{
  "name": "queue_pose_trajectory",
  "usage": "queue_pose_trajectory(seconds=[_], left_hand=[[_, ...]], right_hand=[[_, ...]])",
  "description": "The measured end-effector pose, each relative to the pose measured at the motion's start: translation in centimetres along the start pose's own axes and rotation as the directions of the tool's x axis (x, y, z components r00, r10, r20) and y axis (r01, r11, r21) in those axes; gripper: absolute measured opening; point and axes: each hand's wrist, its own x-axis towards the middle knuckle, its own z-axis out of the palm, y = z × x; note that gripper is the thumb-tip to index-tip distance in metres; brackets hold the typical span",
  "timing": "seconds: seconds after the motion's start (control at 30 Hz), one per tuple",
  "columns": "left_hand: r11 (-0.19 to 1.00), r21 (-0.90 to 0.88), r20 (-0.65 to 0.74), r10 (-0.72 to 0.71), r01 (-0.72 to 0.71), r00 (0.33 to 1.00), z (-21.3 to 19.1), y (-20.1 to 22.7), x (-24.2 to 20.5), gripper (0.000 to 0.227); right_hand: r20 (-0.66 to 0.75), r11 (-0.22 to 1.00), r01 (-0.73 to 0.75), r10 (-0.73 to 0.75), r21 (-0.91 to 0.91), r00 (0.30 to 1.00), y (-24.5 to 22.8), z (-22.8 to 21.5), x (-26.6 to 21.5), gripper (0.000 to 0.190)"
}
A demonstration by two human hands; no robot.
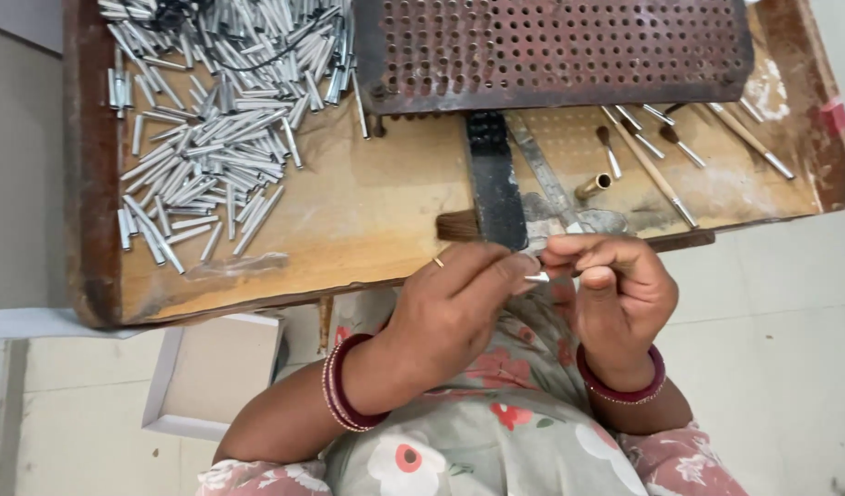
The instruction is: The person sits at a workbench and repeatedly picks metal ferrules and brush heads, pressing the bristle ends into the metal tubes to assemble brushes by hand. They occasionally set finished pieces aside and pick up wooden handles and other components from the tray.
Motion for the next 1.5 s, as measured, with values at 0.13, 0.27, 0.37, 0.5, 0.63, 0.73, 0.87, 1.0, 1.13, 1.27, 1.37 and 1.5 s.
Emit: queue_pose_trajectory(seconds=[0.13,0.27,0.37,0.5,0.63,0.73,0.87,1.0,1.13,1.27,1.37,1.5], left_hand=[[0.994,-0.081,-0.062,0.068,-0.073,0.996,2.0,0.0,-0.2,0.031],[0.993,-0.097,-0.093,0.054,-0.063,0.994,2.3,0.1,-0.1,0.026],[0.996,-0.058,-0.095,0.059,-0.065,0.994,2.3,0.0,0.0,0.027],[0.997,-0.029,-0.107,0.061,-0.064,0.992,2.5,-0.2,-0.2,0.029],[0.998,-0.033,-0.107,0.053,-0.057,0.993,2.4,0.1,-0.3,0.029],[0.998,-0.043,-0.105,0.051,-0.055,0.993,2.1,0.5,-0.3,0.029],[0.996,-0.062,-0.111,0.050,-0.057,0.993,1.9,0.7,-0.4,0.027],[0.993,-0.110,-0.104,0.030,-0.041,0.994,1.7,0.5,-0.4,0.026],[0.988,-0.154,-0.093,-0.011,-0.004,0.996,1.6,0.2,-0.2,0.025],[0.991,-0.132,-0.131,-0.037,0.019,0.991,1.4,0.1,-0.1,0.024],[0.993,-0.111,-0.164,-0.044,0.026,0.986,1.6,0.0,-0.3,0.023],[0.991,-0.125,-0.160,-0.067,0.047,0.985,2.1,0.3,-0.7,0.022]], right_hand=[[-0.002,0.965,-0.122,0.126,0.234,0.992,-0.4,-0.4,-0.9,0.031],[0.020,0.965,-0.127,0.126,0.229,0.992,-0.1,-0.6,-1.1,0.032],[0.013,0.966,-0.107,0.107,0.236,0.994,0.0,-0.3,-0.9,0.030],[-0.003,0.968,-0.108,0.111,0.225,0.994,0.0,-0.4,-1.1,0.029],[0.005,0.990,-0.106,0.106,0.094,0.994,-0.5,-0.8,-1.3,0.028],[0.036,0.998,-0.052,0.052,0.017,0.998,-1.2,-0.8,-1.1,0.027],[0.086,0.967,0.112,-0.095,-0.230,0.992,-2.9,-0.5,-0.3,0.016],[0.184,0.902,0.209,-0.148,-0.378,0.972,-4.2,-0.8,0.9,0.013],[0.239,0.923,0.181,-0.102,-0.338,0.966,-3.9,-1.1,1.5,0.018],[0.234,0.952,0.197,-0.141,-0.235,0.962,-4.5,-0.5,2.6,0.034],[0.165,0.996,0.071,-0.062,-0.053,0.984,-4.0,-0.7,2.3,0.057],[-0.030,0.962,-0.178,0.175,-0.206,0.984,0.9,-4.3,-1.9,0.032]])
